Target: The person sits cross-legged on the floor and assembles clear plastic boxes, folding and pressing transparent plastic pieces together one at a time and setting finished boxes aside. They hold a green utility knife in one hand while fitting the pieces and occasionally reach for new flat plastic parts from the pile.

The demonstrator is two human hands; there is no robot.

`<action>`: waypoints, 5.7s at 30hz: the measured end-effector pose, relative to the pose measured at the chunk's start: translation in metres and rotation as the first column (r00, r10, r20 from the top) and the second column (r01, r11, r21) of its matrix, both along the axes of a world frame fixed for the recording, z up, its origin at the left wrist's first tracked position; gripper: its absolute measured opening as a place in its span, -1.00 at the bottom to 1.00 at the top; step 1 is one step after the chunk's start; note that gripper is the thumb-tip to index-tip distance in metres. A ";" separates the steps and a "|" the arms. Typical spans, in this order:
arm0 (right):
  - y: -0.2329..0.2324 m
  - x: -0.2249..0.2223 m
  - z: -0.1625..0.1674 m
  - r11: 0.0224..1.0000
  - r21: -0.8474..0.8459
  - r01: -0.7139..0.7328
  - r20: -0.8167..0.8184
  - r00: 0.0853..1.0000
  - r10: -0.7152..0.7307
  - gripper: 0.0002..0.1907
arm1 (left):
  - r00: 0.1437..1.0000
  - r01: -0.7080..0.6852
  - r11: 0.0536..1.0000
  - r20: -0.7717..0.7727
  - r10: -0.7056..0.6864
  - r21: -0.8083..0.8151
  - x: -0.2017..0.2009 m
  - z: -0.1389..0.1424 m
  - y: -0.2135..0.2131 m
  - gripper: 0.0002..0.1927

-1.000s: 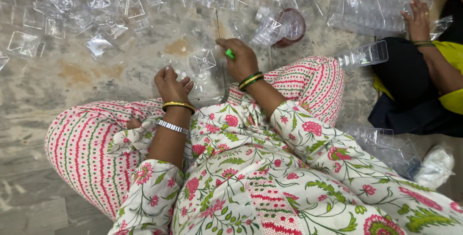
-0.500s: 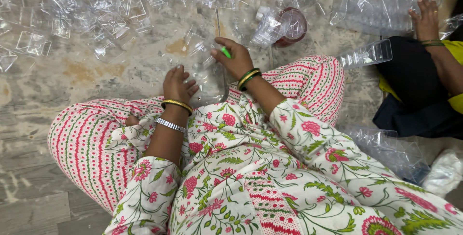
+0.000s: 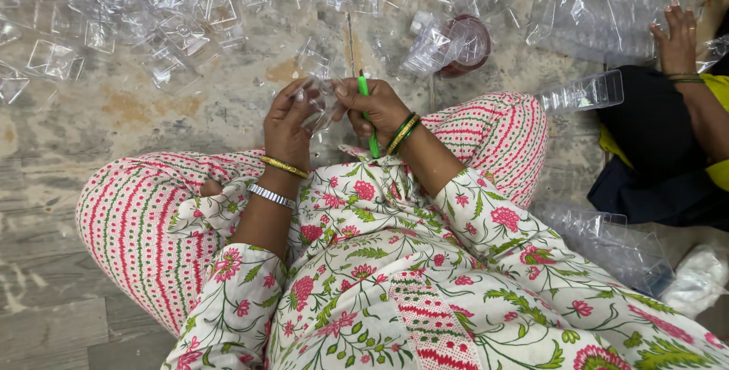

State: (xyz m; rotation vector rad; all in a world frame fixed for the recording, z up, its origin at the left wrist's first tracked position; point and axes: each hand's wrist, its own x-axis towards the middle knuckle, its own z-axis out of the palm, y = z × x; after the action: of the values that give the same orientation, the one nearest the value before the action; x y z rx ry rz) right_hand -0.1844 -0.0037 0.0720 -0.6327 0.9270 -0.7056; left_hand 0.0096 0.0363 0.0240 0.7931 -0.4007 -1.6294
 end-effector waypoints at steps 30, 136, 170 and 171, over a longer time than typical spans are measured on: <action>0.012 0.008 -0.025 0.967 0.142 0.210 -0.017 0.978 -0.210 -0.90 | 0.942 0.175 0.983 0.298 -0.152 -0.051 -0.009 -0.010 0.003 -0.82; 0.021 -0.005 -0.018 0.903 -0.430 0.004 -0.202 0.974 -0.100 -0.33 | 0.985 0.103 0.982 -0.154 -0.078 0.160 0.009 0.019 0.002 -0.64; 0.030 0.007 -0.023 0.686 -0.713 -0.146 -0.431 0.863 -0.264 -0.25 | 1.000 -0.020 0.970 0.024 0.015 0.240 0.008 0.002 0.002 -0.76; 0.030 0.007 -0.022 0.678 -0.719 -0.153 -0.437 0.858 -0.270 -0.24 | 1.000 0.006 0.971 0.024 -0.012 0.237 0.008 0.004 0.002 -0.72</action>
State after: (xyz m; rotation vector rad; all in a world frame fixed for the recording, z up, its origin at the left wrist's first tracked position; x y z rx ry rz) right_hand -0.1776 0.0265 0.0495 -1.5959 1.1490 -1.0091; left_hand 0.0179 0.0382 0.0284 0.9925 -0.2290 -1.6976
